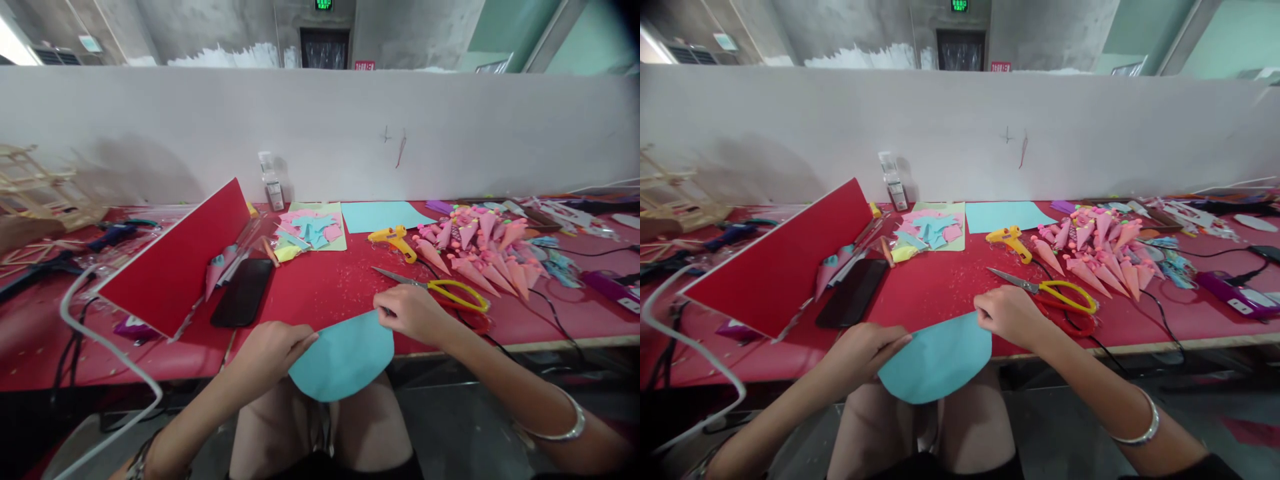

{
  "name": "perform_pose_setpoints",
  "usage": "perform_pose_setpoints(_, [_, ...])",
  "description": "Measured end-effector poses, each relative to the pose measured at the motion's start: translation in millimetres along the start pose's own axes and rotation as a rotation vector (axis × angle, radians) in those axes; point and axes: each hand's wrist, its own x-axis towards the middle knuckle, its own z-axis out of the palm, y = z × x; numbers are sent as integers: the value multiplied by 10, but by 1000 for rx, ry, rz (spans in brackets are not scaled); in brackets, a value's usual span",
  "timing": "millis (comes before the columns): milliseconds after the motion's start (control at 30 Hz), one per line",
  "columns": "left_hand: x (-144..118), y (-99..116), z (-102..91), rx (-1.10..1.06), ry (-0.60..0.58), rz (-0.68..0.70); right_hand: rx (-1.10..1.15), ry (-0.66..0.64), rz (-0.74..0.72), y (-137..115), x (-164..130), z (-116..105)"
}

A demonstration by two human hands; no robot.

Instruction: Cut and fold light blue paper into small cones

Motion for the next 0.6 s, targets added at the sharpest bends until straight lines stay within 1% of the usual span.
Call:
perform_pose_setpoints(100, [32, -36, -2, -74, 14, -46, -145, 189, -71, -155, 1, -122])
perform_pose_setpoints(133, [56, -52, 5, -126, 4, -48, -149, 229, -118, -230, -12, -147])
perform_pose_setpoints(167, [86, -69, 16, -194, -14, -41, -120, 224, -176, -309, -28, -154])
perform_pose_setpoints(233, [160, -103, 49, -343, -51, -21, -17, 120, -278, -454, -63, -108])
perform_pose_setpoints(267, [200, -120, 68, -411, -63, -16, 24, 61, -296, -508, -75, -60])
perform_pose_setpoints(333, [277, -153, 102, -494, -86, -34, 80, -17, -297, -564, -79, 58])
perform_pose_setpoints(400, [343, -178, 121, -524, -135, -66, 117, -53, -270, -559, -53, 166])
perform_pose_setpoints(500, [415, -186, 108, -559, -206, -97, 207, -81, -221, -500, 31, 263])
perform_pose_setpoints(600, [461, -168, 80, -625, -231, -99, 350, -140, -206, -436, 120, 319])
